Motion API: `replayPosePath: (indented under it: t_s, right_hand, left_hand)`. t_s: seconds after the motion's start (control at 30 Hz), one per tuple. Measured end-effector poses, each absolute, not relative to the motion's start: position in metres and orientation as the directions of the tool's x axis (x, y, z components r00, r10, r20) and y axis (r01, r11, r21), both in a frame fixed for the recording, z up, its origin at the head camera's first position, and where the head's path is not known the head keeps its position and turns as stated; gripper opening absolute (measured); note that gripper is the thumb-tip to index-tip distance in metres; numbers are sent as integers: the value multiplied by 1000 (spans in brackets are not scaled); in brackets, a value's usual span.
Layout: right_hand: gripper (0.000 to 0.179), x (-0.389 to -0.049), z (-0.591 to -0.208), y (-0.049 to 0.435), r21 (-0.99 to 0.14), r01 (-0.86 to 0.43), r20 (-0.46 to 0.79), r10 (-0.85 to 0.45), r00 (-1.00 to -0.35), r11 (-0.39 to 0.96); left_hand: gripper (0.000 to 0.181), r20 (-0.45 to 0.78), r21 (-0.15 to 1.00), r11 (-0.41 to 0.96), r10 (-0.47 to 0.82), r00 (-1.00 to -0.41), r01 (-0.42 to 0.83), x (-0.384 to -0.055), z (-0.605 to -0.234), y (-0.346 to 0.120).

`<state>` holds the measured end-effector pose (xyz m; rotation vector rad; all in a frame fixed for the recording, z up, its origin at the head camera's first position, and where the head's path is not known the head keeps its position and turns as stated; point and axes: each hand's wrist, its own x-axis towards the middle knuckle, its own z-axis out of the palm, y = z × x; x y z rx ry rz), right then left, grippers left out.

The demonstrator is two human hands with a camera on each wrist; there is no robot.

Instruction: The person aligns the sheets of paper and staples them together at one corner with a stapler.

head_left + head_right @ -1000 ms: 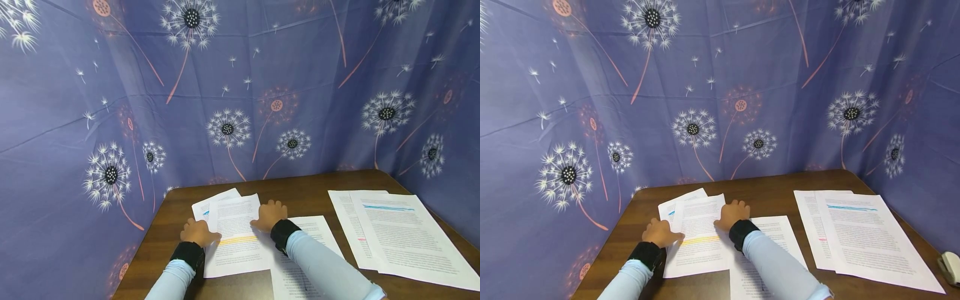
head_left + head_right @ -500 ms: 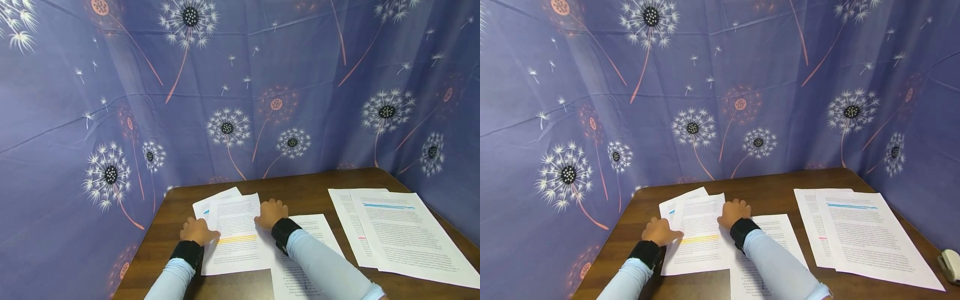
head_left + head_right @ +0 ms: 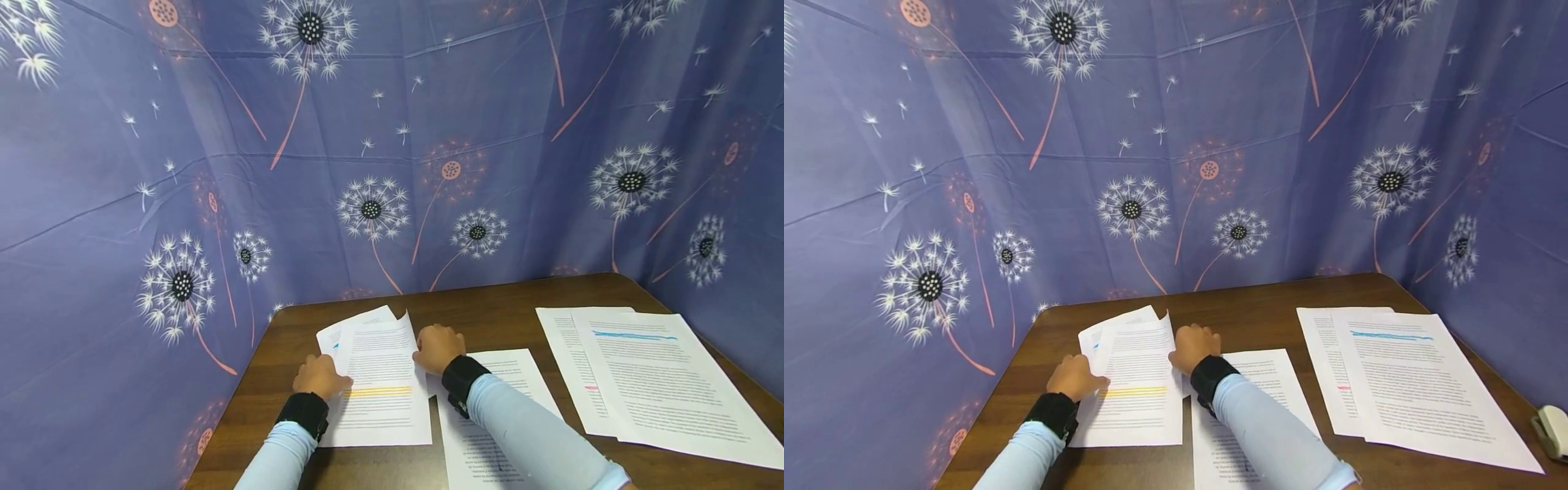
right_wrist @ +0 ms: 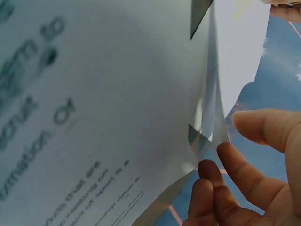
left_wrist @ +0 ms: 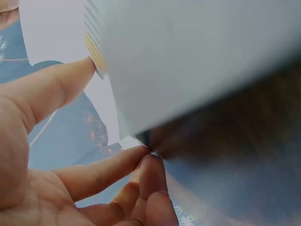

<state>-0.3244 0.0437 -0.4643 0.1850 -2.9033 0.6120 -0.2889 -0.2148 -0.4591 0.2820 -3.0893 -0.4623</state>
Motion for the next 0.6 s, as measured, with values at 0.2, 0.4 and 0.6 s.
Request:
replayPosePath:
  t_s: [0.2,0.4,0.6]
  right_hand:
    - [12,-324,-463,40,-446,-165,167,-100,-981,879]
    - [13,-323,-462,37,-475,-181,173,-111,-979,861]
    - [13,-322,-459,38,-511,-167,171,-91,-981,843]
  left_hand:
    - [54,20,306,939,-170,-985,-156,-289,-460,-217]
    - [28,66,361,923,-168,-984,-134,-292,-463,-220]
    - [13,130,398,912,-162,-978,-98,-295,-464,-225]
